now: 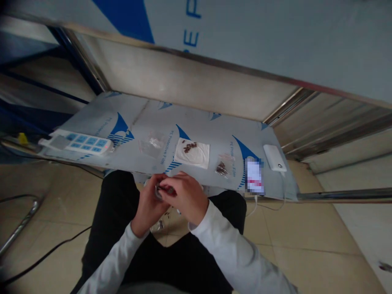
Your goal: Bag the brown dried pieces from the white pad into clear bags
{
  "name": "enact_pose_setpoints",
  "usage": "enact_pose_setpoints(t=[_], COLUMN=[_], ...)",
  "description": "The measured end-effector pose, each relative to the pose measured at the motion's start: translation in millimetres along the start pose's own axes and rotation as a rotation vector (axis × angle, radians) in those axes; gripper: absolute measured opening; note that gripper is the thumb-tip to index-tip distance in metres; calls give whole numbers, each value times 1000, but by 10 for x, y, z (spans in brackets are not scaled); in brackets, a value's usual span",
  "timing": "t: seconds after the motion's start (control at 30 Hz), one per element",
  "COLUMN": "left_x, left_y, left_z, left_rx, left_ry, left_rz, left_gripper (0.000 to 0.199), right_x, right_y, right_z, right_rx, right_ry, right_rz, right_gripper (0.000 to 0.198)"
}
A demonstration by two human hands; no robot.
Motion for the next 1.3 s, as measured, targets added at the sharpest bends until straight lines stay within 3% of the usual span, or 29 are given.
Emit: enact_pose_setpoints(t=[0.13,0.27,0.37,0.5,0.6,0.7,0.8,0.83,0.97,1.17,1.3], left_x=[-72,-134,-180,-194,-181,-186,-220,-234,-277,-257,-265], left_y=[32,18,-52,-124,-90,-21,15,17,-3,-39,-50], left_z=[-65,-91,-153,-256,-306,-321,-317,-315,-317,-314,-272], left_rx=[-20,-92,-239,-422,-412,-431,-418,-406,-371,-401,-337], left_ry=[38,67,58,-81,-185,-228,-239,-239,-248,-166,-166], left_rz=[20,118,181,190,145,120,107,103,114,239,229], left_gripper=[43,63,56,17,18,22,21,20,18,16,15], right_x=[-88,-256,-406,-587,-697,-792,-861,-876,-891,-865,-890], right_y=[-84,-221,-329,-423,-414,-317,-144,-83,69,28,76], right_z=[17,-62,-117,-169,-199,-245,-297,-311,-322,-263,-294], right_rx=[-113,-20,39,129,263,419,605,653,710,674,835], right_ry=[-69,-88,-41,7,37,142,264,296,327,299,344], right_rz=[176,201,110,2,-83,-265,-389,-400,-427,-415,-377], right_gripper=[15,12,7,3,5,8,38,40,16,14,18])
Point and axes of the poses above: each hand's wrist, its own x-axis towards the middle knuckle, its own y-axis out of the palm, z = x × y, the point moved 1 cm from there along x, towards the middle knuckle, and after that the axes turned 10 degrees about x, right-handed, at the moved point
